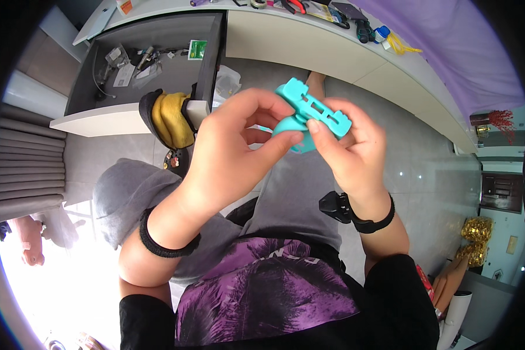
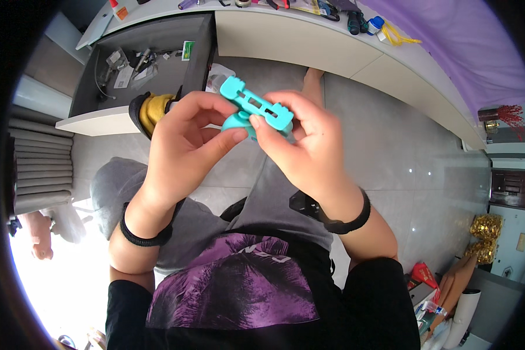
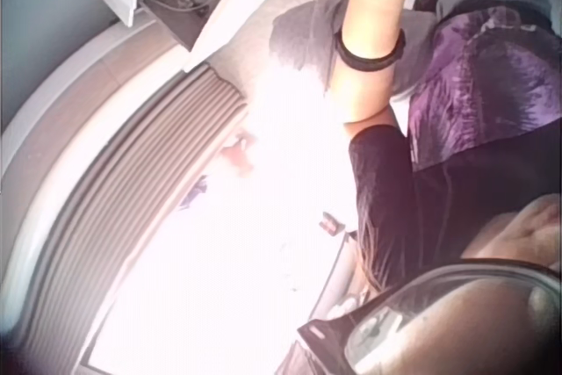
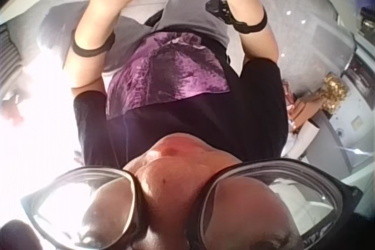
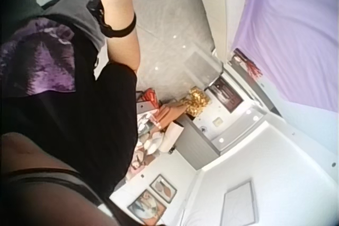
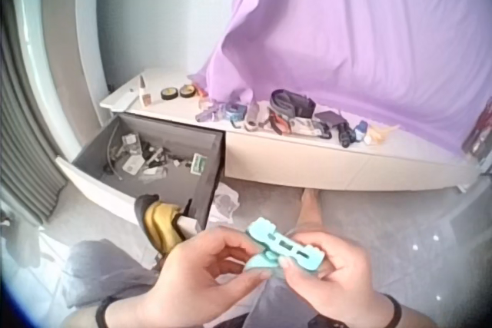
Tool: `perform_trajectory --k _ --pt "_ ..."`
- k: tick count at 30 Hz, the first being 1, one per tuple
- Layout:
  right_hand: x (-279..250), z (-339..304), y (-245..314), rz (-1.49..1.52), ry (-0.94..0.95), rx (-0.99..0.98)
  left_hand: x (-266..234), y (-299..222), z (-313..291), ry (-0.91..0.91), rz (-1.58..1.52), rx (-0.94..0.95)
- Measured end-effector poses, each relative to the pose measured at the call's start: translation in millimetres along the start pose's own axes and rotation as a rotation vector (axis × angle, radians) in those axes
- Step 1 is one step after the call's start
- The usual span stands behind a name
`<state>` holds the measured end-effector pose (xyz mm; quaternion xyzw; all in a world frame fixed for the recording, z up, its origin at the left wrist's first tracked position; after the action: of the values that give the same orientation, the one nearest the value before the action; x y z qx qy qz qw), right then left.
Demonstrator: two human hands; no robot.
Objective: The person removes a broken tab from a teal phone case, then applies glue from a small bottle to the broken area. The person holds the case and applies glue to the interior edge where the tab was removed.
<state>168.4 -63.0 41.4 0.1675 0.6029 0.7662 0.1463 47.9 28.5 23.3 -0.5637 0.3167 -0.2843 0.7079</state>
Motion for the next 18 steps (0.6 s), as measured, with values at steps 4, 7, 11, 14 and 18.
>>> perform_trajectory --k 4,7,11,14,18 --pt "4.5 1.8 8.0 0.081 0.136 -0.061 -6.6 -0.9 -1.0 -0.129 -0.134 0.023" --pt "8.1 1.0 8.2 0.182 0.198 -0.04 -13.8 -8.4 -1.9 -0.265 0.068 0.197" --pt "10.3 -1.5 4.1 0.246 0.206 -0.009 -16.3 -23.1 -8.1 -0.413 0.349 0.45" --pt "10.2 -2.3 2.9 0.258 0.25 -0.035 -16.2 -32.3 -13.0 -0.443 0.499 0.544" --pt "6.0 -3.2 2.4 0.365 0.351 -0.044 -20.6 -37.8 -14.1 -0.412 0.563 0.535"
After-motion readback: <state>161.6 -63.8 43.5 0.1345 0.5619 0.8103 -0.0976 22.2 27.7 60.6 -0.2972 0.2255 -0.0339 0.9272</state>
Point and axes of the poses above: each hand's wrist, its own z-axis towards the middle knuckle, its own x-axis out of the palm, y = z × x, the point moved 6 cm from there along z, towards the middle knuckle, and after that the axes turned 15 degrees about z, right-handed, at the moved point
